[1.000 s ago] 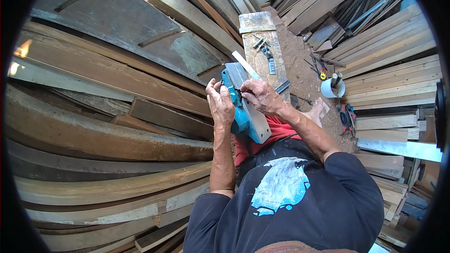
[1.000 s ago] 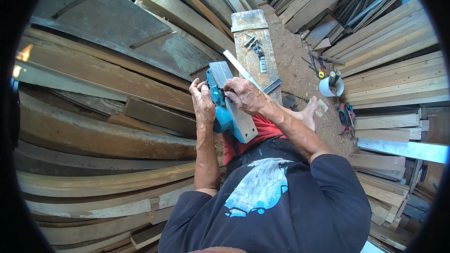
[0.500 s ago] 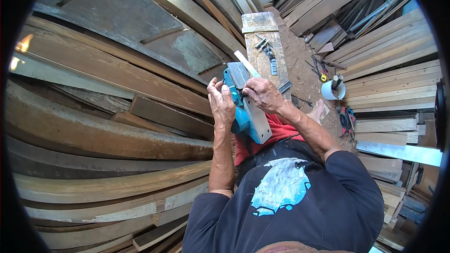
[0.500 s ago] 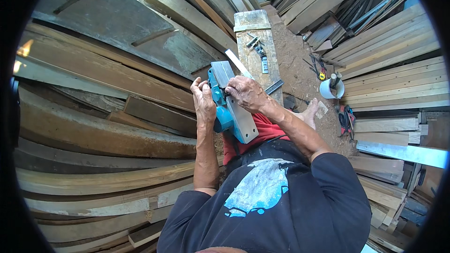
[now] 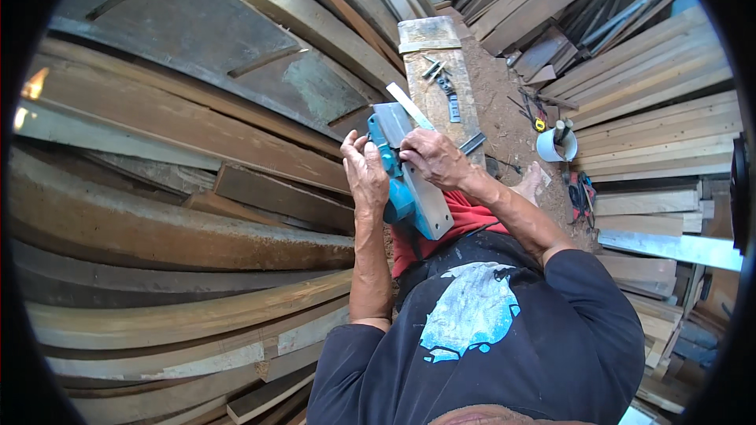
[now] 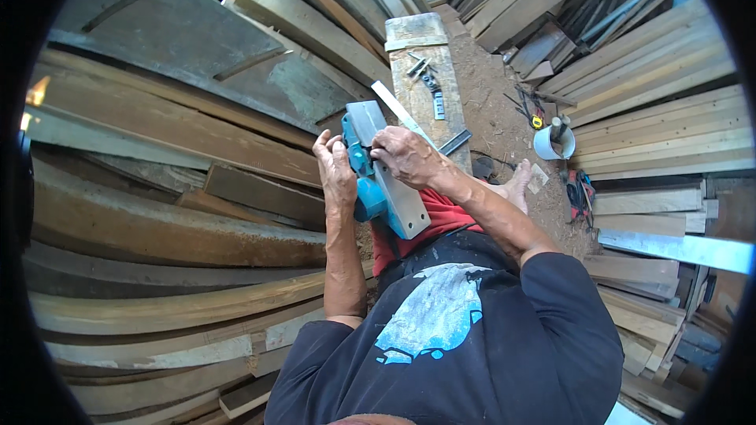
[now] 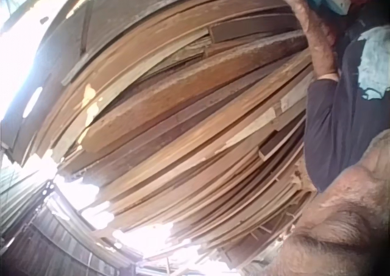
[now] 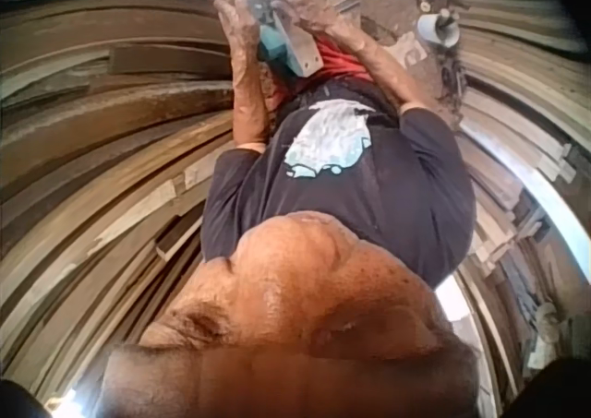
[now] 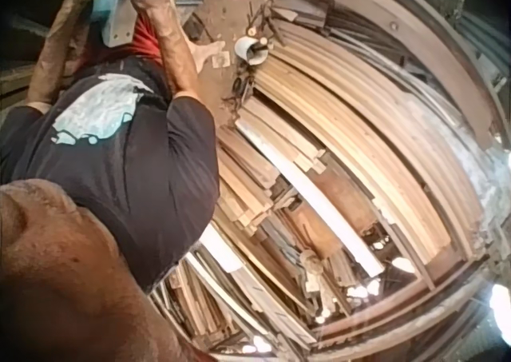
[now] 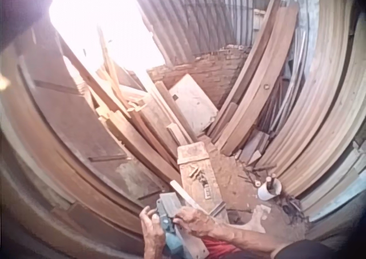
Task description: The person uses a metal ruler to measure a hand planer and handles the tool by hand.
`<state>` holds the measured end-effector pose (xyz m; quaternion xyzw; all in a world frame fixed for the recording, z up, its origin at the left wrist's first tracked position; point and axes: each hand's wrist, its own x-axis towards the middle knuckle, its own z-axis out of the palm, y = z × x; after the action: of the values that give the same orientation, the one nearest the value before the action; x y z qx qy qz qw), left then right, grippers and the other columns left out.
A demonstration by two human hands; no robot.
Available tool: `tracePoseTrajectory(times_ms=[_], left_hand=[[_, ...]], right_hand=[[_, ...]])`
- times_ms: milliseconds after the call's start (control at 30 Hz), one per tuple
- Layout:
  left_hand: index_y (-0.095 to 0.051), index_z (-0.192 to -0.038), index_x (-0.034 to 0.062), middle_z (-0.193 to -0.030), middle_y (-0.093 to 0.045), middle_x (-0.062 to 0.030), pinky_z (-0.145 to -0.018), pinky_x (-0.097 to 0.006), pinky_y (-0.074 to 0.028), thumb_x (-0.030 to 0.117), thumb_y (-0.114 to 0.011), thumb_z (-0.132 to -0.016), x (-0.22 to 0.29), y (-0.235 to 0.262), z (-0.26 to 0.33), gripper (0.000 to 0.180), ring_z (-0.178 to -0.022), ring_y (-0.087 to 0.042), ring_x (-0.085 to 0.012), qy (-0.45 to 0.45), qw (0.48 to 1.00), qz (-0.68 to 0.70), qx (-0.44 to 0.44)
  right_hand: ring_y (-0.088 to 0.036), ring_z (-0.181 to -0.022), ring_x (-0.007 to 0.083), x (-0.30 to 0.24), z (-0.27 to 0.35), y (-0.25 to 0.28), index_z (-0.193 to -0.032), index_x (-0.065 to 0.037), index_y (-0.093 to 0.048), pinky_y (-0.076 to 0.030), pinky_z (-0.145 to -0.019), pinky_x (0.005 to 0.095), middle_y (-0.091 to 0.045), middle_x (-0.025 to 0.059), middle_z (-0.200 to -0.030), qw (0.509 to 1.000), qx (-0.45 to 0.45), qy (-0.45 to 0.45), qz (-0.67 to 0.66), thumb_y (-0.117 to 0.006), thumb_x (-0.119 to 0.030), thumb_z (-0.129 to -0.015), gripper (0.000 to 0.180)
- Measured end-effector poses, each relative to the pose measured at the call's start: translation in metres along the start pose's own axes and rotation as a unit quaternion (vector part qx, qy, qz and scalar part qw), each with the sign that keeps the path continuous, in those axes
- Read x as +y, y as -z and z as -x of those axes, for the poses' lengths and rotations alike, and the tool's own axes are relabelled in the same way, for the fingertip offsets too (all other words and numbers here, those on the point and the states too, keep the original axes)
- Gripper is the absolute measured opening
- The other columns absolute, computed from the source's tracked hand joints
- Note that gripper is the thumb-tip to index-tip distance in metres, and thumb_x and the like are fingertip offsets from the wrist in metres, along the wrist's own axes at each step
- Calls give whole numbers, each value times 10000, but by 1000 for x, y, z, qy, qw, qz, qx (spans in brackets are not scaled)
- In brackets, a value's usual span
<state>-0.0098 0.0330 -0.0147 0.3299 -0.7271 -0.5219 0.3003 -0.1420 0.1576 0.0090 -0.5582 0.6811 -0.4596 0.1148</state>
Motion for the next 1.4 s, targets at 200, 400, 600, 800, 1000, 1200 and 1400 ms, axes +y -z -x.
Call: tracePoseTrajectory(times_ms=[200,400,600,800,1000,1200,1400], left_hand=[[-332,-1421,-61,-1260,-511,-260,-992,-442,-427,444,-431,-1042,-4,4,0,639,-1122,-547,-352,-3,1000,18,-8],[-331,-1421,-60,-1272,-507,-268,-1004,-442,-418,431,-425,-1044,0,1,-1,626,-1148,-536,-352,2,1000,0,-14],[-327,-1418,-76,-1264,-512,-258,-1007,-433,-416,392,-413,-1051,1,4,-1,600,-1138,-540,-331,4,1000,-11,-11],[-321,-1417,-77,-1254,-517,-246,-996,-420,-425,371,-420,-1059,5,3,-1,582,-1128,-544,-319,-2,1000,-1,-13],[-335,-1411,-70,-1247,-522,-251,-989,-428,-431,346,-420,-1061,1,5,-1,550,-1117,-549,-329,-1,1000,-3,-12],[-334,-1411,-71,-1241,-524,-250,-991,-427,-429,338,-420,-1061,0,5,-1,545,-1121,-547,-326,0,1000,-12,-15],[-330,-1413,-72,-1245,-521,-250,-998,-426,-425,365,-416,-1058,2,4,0,569,-1129,-546,-325,-2,1000,-3,-13]], right_hand=[[-621,-911,345,0,0,-1,-989,-12,-620,-506,-802,426,-609,150,-909,999,-24,19,22,-624,-119,-935,120],[-614,-911,344,3,0,3,-984,-22,-618,-505,-813,425,-599,147,-919,998,-29,1,59,-642,-125,-925,121],[-621,-887,336,5,1,0,-948,-26,-627,-511,-794,425,-602,132,-882,998,-30,5,55,-641,-150,-933,126],[-629,-898,350,1,2,0,-967,-43,-622,-517,-807,441,-607,143,-904,999,-5,16,29,-625,-191,-946,149],[-621,-913,349,1,3,0,-980,-41,-625,-513,-803,444,-606,142,-903,997,-48,-16,64,-655,-144,-916,125],[-618,-918,347,5,-2,-1,-997,-46,-621,-508,-809,444,-604,141,-909,999,-21,29,23,-628,-175,-942,140],[-621,-912,354,0,-2,2,-1014,-40,-619,-508,-806,442,-598,147,-902,997,-42,-5,62,-639,-141,-927,135]])
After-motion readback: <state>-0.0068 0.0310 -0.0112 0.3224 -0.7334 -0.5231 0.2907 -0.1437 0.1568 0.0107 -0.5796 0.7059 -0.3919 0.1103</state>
